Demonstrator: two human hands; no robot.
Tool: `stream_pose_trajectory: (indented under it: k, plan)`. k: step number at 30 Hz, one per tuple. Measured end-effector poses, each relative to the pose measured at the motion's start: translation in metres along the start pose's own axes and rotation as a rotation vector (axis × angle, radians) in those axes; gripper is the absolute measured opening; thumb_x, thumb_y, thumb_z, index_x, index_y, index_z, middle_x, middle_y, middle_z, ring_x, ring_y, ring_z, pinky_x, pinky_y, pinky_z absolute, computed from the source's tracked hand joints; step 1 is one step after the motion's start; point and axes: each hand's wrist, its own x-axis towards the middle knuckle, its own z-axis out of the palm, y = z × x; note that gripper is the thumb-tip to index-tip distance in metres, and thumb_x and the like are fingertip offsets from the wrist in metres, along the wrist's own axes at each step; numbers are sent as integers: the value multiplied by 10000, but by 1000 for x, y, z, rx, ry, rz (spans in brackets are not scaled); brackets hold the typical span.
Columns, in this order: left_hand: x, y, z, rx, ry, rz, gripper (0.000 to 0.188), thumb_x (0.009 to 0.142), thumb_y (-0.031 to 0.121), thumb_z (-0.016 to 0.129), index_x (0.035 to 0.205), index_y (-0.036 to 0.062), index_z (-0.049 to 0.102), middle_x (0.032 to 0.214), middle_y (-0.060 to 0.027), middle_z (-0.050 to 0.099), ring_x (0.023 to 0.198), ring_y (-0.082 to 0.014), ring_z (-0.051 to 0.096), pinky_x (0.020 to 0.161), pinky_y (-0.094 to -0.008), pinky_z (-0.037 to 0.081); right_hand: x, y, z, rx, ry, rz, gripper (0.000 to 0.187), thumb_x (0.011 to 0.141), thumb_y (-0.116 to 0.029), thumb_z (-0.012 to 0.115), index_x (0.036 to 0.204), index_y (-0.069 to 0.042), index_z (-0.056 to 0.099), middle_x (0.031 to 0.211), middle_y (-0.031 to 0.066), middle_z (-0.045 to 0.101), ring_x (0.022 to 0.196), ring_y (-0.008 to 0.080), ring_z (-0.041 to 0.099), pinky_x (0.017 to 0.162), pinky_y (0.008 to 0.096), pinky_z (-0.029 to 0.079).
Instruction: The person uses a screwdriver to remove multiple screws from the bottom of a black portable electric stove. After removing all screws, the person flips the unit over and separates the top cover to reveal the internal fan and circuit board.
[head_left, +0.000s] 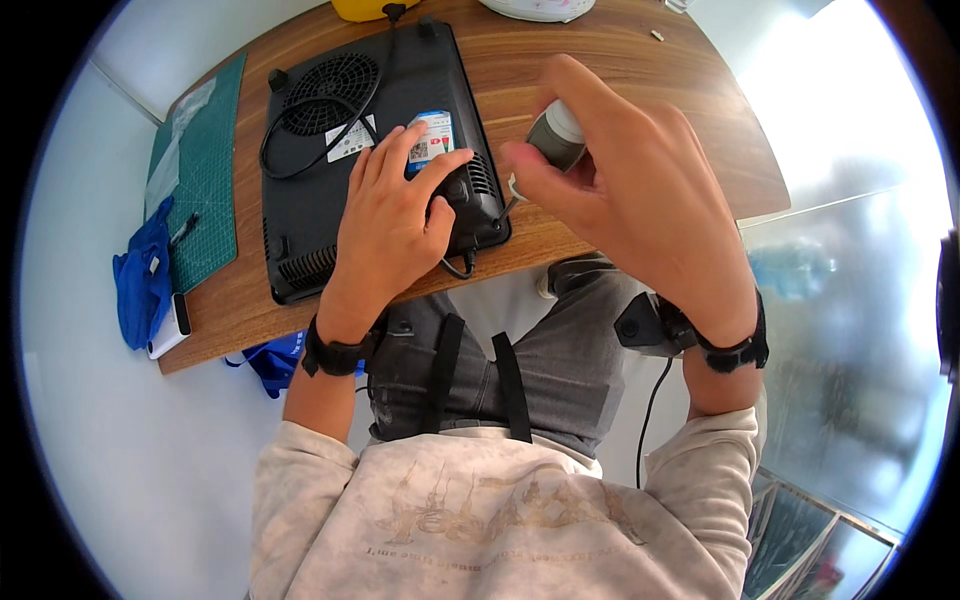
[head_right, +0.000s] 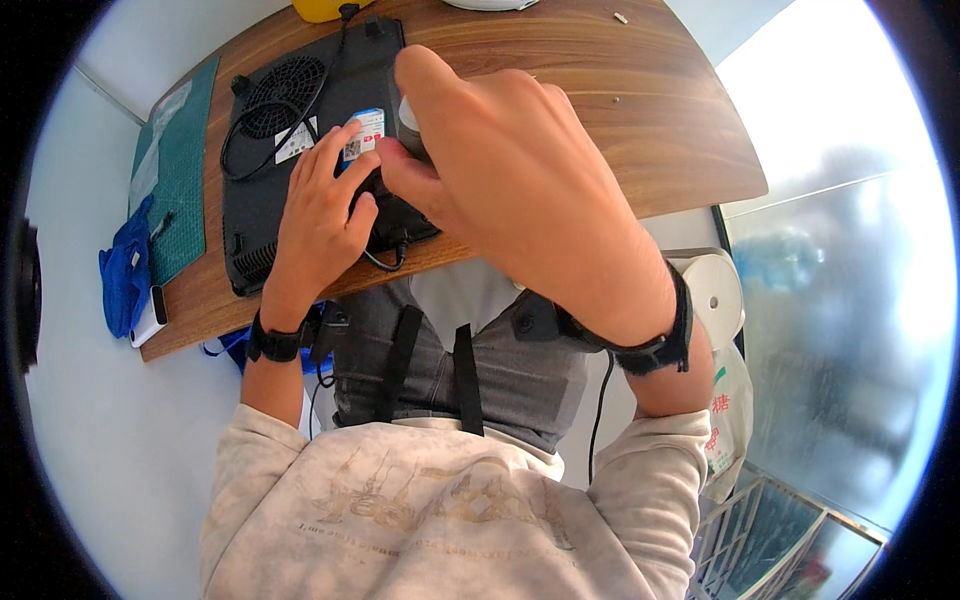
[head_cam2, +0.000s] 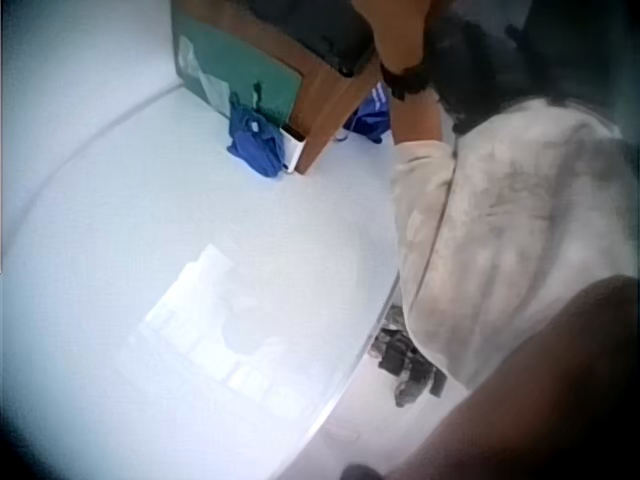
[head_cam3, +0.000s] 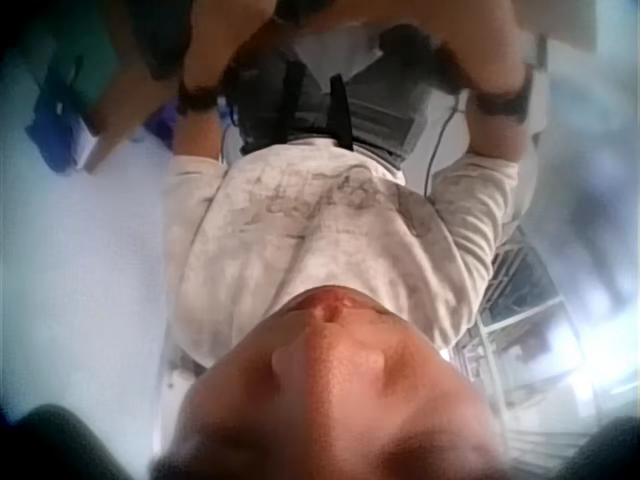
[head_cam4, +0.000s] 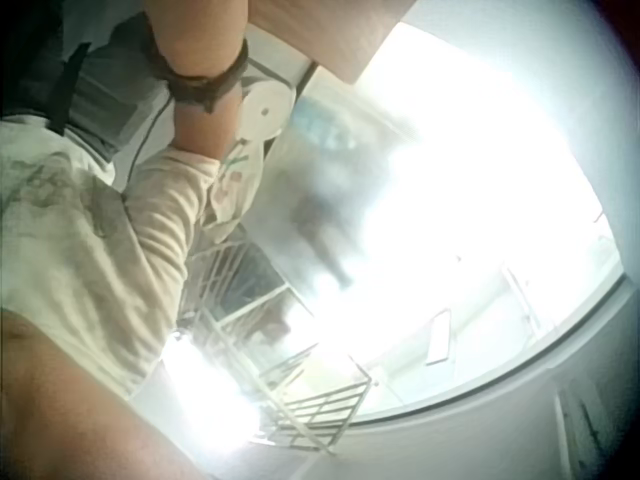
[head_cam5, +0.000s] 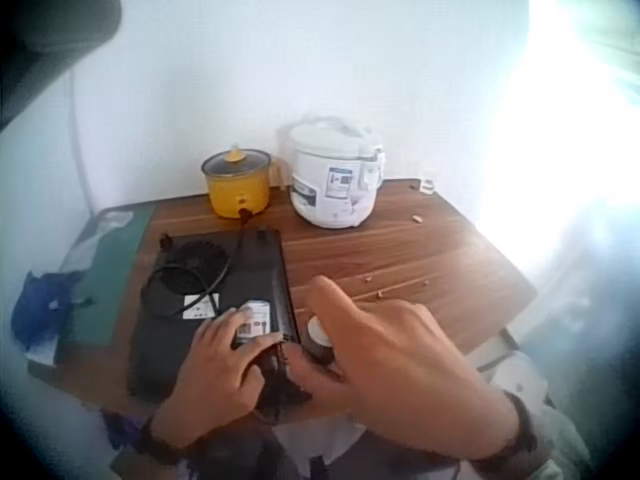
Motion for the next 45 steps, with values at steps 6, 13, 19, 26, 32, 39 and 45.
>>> stream_pose_trajectory:
  k: [6,13,19,26,32,39,45]
  plan:
    - [3,-1,2,-22,9,21,468,863,121,580,1319,198,656,1440,-205,527,1362,-377,481,1157,-514,350,12,-1,3,9,-44,-159,246,900,-204,694,1024,-46,551,630,146,587,565,351,572,559,422,450]
    - [1,-6,4,-8,14,25,436,862,130,585,1292,151,657,1436,-210,526,1348,-379,488,1155,-511,352,17,-9,2,-248,-38,-116,315,938,-311,712,1009,-49,552,652,161,587,627,398,589,582,459,447]
    - [0,-1,2,1,34,16,408,864,144,594,1266,131,659,1423,-208,530,1354,-379,486,1158,-525,352,20,1,11,-108,-13,-228,270,939,-213,687,1048,-46,504,717,165,618,675,402,611,629,482,465]
    - [-1,-7,4,-53,-102,-40,345,859,151,604,1188,80,680,1438,-202,522,1379,-373,474,1163,-545,347,13,-23,15,101,-152,-333,273,874,-78,641,1101,-59,491,822,159,606,807,392,623,683,468,480]
    - [-2,-5,2,-73,-25,-5,368,864,155,593,1209,71,690,1454,-197,525,1385,-366,469,1171,-533,339,7,-25,4,-6,-105,-273,246,875,-183,714,1025,-37,583,834,135,654,811,368,675,655,444,532]
    - [0,-4,5,3,19,-3,435,873,138,572,1299,141,663,1442,-201,536,1365,-374,485,1171,-506,342,9,-13,8,-153,-27,-156,319,926,-278,734,1030,-52,535,807,166,613,722,399,602,650,464,469]
    - [0,-1,1,-11,40,19,452,875,124,568,1311,194,666,1415,-208,543,1334,-377,501,1148,-499,363,10,-4,-5,33,-147,-154,308,922,-191,720,1087,-53,500,800,176,618,734,393,617,659,460,467]
